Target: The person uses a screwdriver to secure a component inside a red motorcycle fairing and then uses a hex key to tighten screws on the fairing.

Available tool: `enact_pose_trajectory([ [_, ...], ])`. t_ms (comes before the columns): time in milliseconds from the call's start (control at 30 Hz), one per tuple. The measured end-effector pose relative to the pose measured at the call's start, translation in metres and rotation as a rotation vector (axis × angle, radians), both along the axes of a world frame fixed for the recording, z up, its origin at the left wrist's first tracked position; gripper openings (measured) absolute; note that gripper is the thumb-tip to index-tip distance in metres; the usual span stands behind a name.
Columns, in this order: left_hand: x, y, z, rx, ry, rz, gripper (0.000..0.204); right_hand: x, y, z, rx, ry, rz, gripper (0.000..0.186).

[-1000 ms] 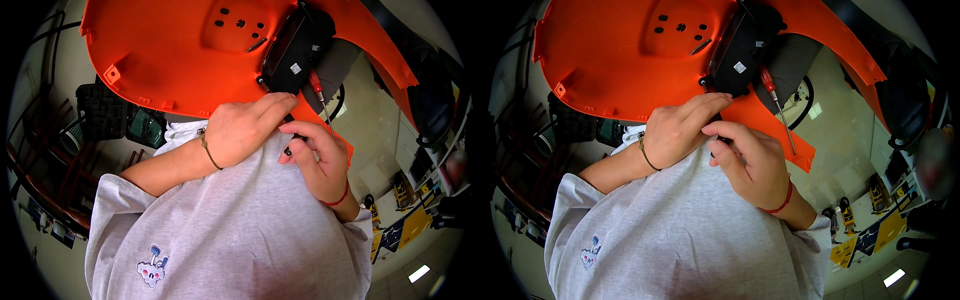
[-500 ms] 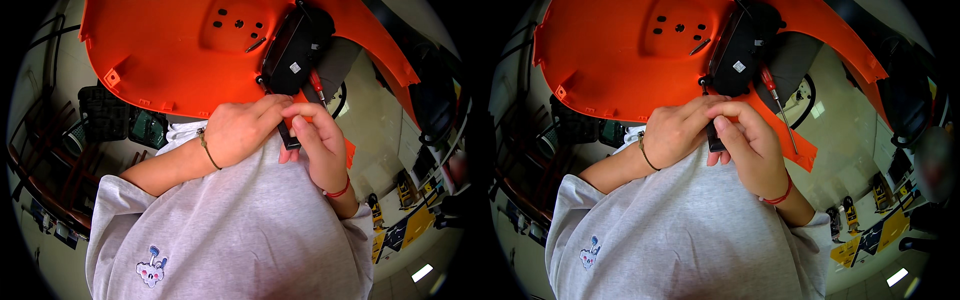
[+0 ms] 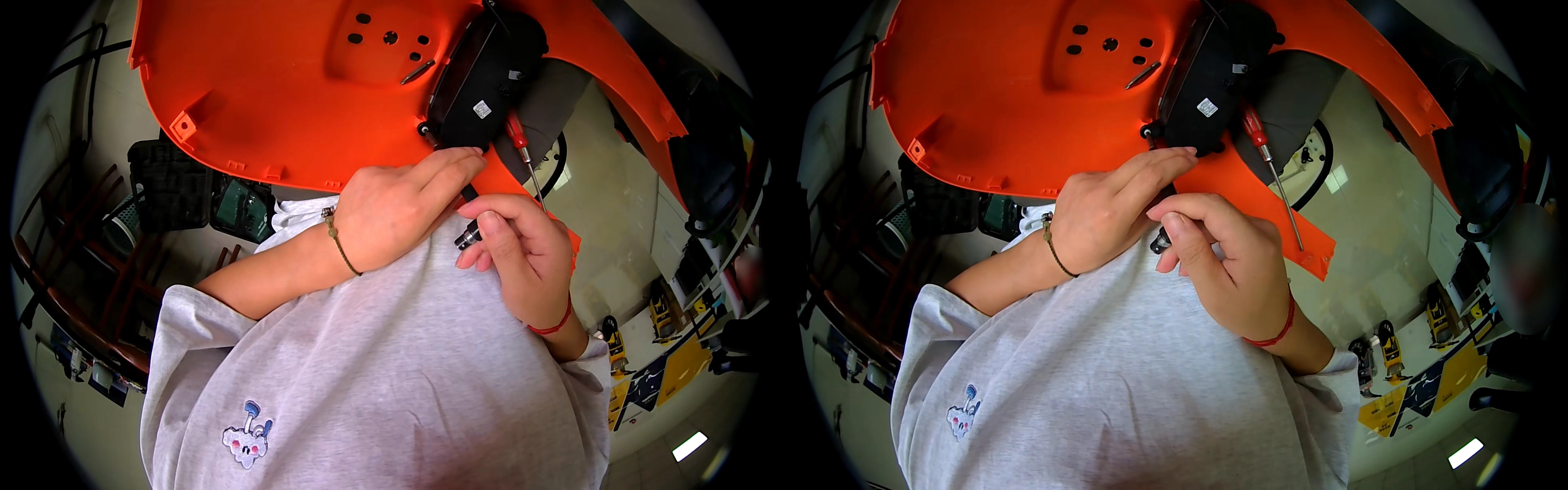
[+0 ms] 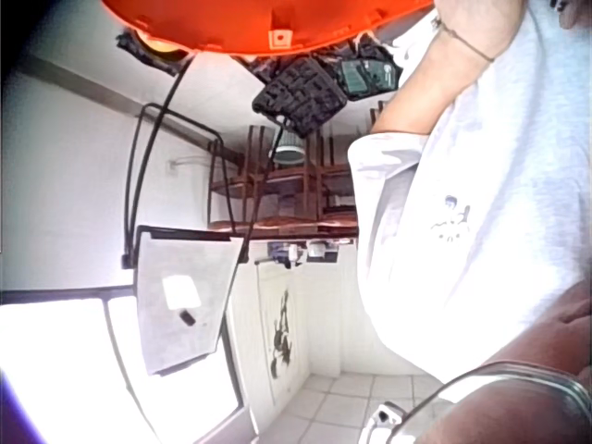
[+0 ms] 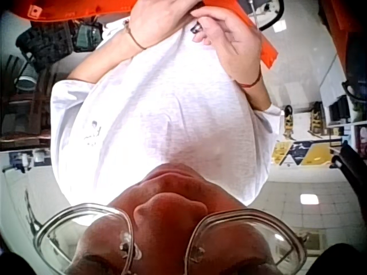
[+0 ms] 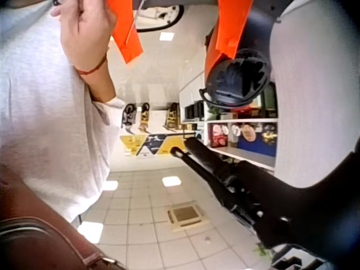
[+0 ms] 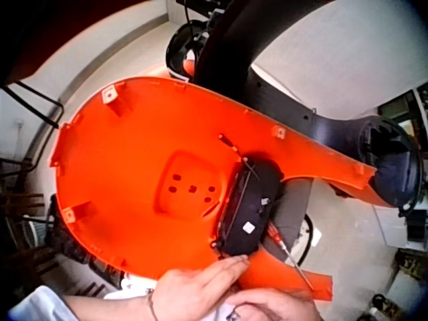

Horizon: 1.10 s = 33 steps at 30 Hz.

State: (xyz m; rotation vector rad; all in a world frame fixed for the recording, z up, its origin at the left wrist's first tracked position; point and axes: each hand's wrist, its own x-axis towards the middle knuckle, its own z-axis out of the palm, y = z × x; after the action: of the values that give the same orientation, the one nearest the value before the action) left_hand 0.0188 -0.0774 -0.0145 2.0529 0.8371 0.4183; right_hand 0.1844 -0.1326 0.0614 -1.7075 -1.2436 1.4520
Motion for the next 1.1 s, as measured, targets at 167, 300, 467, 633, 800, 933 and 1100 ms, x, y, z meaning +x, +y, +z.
enact_pose_trajectory([
  [167, -0.002, -0.002, 0.001, 0.009, 0.022, -0.009, 0.045, 0.012, 0.007, -0.005, 0.380, -0.277, 0.262, 0.028],
  [300, -0.001, -0.002, 0.001, 0.035, 0.003, -0.021, 0.045, 0.012, 0.004, -0.015, 0.469, -0.488, 0.229, 0.013],
  [467, 0.000, -0.002, 0.002, 0.000, -0.004, 0.006, 0.045, 0.005, 0.005, -0.001, -0.330, 0.483, -0.349, 0.022],
  [633, -0.001, -0.003, 0.001, 0.004, 0.031, -0.010, 0.043, 0.020, -0.002, -0.011, 0.338, -0.211, 0.191, 0.026],
  [800, 0.000, -0.004, -0.001, 0.033, 0.012, 0.006, 0.045, 0.019, 0.003, -0.007, 0.598, -0.639, 0.449, 0.033],
  [933, 0.000, -0.003, 0.002, -0.013, 0.027, -0.002, 0.044, -0.008, 0.000, -0.012, 0.257, -0.250, 0.205, 0.026],
  [1100, 0.000, -0.001, 0.002, -0.069, 0.008, 0.013, 0.046, -0.017, -0.001, -0.005, -0.207, 0.379, -0.165, 0.026],
])
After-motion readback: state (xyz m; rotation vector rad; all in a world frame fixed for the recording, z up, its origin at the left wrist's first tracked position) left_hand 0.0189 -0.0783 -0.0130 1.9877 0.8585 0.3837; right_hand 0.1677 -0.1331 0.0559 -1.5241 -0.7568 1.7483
